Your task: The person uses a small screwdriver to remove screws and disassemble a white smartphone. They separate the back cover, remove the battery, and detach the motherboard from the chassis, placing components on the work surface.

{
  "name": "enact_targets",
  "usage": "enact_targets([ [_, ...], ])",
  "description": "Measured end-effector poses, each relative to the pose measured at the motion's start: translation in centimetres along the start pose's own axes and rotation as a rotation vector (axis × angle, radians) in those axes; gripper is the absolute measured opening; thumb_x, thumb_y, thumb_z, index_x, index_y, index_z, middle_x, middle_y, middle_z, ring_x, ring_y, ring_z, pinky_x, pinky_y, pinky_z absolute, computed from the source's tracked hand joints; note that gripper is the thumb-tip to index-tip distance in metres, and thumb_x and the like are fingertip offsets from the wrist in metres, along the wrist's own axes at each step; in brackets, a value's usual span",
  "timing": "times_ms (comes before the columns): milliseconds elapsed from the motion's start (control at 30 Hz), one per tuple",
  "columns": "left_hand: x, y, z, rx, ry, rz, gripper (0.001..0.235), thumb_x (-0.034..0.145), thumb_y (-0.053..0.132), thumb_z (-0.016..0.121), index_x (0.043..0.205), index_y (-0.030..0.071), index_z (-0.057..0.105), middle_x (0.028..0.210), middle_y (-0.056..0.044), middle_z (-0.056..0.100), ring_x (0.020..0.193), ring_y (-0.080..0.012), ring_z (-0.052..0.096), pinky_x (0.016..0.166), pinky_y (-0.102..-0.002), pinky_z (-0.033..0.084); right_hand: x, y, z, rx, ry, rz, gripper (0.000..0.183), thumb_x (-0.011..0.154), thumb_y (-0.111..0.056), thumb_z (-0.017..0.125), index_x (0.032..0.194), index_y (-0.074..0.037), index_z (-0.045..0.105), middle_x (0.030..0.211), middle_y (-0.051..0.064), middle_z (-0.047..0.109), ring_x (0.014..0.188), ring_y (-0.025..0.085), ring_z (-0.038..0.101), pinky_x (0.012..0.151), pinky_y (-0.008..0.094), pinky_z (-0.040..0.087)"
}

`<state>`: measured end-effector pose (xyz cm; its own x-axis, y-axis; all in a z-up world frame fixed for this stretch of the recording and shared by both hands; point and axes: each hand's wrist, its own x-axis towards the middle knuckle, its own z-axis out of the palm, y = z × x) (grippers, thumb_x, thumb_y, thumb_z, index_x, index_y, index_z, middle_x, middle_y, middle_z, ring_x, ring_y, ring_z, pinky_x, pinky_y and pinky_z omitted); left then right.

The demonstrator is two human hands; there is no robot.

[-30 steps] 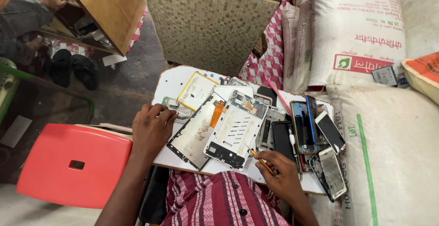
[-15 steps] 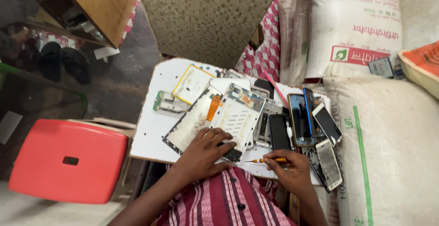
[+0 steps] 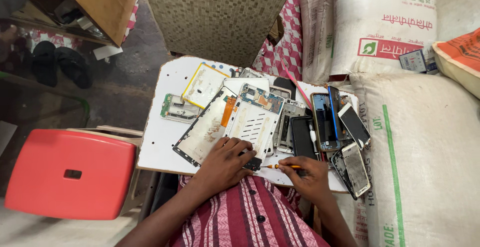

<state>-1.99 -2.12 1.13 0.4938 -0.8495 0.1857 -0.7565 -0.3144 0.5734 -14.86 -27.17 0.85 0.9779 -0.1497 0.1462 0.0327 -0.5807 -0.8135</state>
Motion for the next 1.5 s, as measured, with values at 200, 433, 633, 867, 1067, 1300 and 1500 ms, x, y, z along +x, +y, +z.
enact_targets([
  [200, -0.4, -0.4, 0.5, 0.021, 0.059, 0.037, 0.045, 0.081, 0.035, 0.078, 0.119, 0.012, 0.07, 0.126, -0.005, 0.063, 0.116, -0.0252, 0.056, 0.102, -0.042, 0.041, -0.6, -2.0, -1.4, -0.38, -0.249, -0.258, 0.021, 0.086, -0.019, 0.078, 0.104, -0.009, 0.078, 0.082, 0.005, 0.074, 0.066, 0.019, 0.07, 0.058, 0.033, 0.055],
  [433, 0.1, -0.7, 0.2, 0.028, 0.003, 0.054, 0.045, 0.084, 0.039, 0.077, 0.119, 0.012, 0.071, 0.124, -0.005, 0.063, 0.115, -0.026, 0.055, 0.1, -0.043, 0.041, -0.5, -3.8, -0.1, -0.576, -0.263, -0.229, 0.027, 0.085, -0.021, 0.075, 0.111, -0.015, 0.079, 0.065, 0.002, 0.056, 0.055, 0.018, 0.056, 0.046, 0.035, 0.047],
  [633, 0.4, -0.5, -0.1, -0.013, -0.026, 0.033, 0.046, 0.084, 0.041, 0.076, 0.12, 0.012, 0.071, 0.123, -0.004, 0.063, 0.115, -0.0249, 0.056, 0.099, -0.041, 0.042, 0.1, -5.1, -0.7, -0.571, -0.31, -0.238, 0.026, 0.086, -0.024, 0.077, 0.111, -0.017, 0.08, 0.062, 0.001, 0.055, 0.053, 0.017, 0.054, 0.044, 0.036, 0.044],
  [867, 0.3, -0.6, 0.2, 0.014, 0.01, 0.043, 0.044, 0.086, 0.042, 0.074, 0.117, 0.01, 0.072, 0.122, -0.006, 0.063, 0.113, -0.0265, 0.055, 0.098, -0.042, 0.042, 0.1, -4.4, -0.3, -0.519, -0.267, -0.25, 0.02, 0.086, -0.027, 0.079, 0.103, -0.018, 0.081, 0.062, 0.0, 0.057, 0.053, 0.015, 0.053, 0.044, 0.034, 0.043],
  [1067, 0.1, -0.4, 0.5, 0.031, 0.092, 0.077, 0.044, 0.087, 0.042, 0.074, 0.117, 0.009, 0.072, 0.124, -0.007, 0.063, 0.114, -0.0268, 0.055, 0.099, -0.042, 0.043, -1.4, -2.8, 0.2, -0.563, -0.219, -0.234, 0.024, 0.086, -0.025, 0.078, 0.108, -0.017, 0.08, 0.06, 0.0, 0.057, 0.048, 0.015, 0.052, 0.041, 0.033, 0.043],
  [1300, -0.3, -0.4, 1.3, -0.029, 0.107, 0.086, 0.04, 0.089, 0.039, 0.074, 0.114, 0.009, 0.071, 0.121, -0.006, 0.064, 0.115, -0.0265, 0.057, 0.099, -0.042, 0.047, -3.3, 0.0, 0.8, -0.5, -0.285, 0.009, 0.024, 0.092, -0.031, 0.073, 0.105, -0.01, 0.075, 0.071, 0.008, 0.073, 0.059, 0.025, 0.069, 0.052, 0.039, 0.054],
  [1500, 0.2, -0.5, 2.2, 0.009, 0.101, 0.054, 0.043, 0.09, 0.042, 0.075, 0.116, 0.008, 0.071, 0.12, -0.009, 0.065, 0.113, -0.0269, 0.059, 0.096, -0.043, 0.048, -4.3, 2.0, 2.6, -0.215, -0.178, 0.176, 0.025, 0.096, -0.023, 0.068, 0.108, -0.002, 0.074, 0.089, 0.016, 0.077, 0.071, 0.028, 0.076, 0.063, 0.037, 0.059],
])
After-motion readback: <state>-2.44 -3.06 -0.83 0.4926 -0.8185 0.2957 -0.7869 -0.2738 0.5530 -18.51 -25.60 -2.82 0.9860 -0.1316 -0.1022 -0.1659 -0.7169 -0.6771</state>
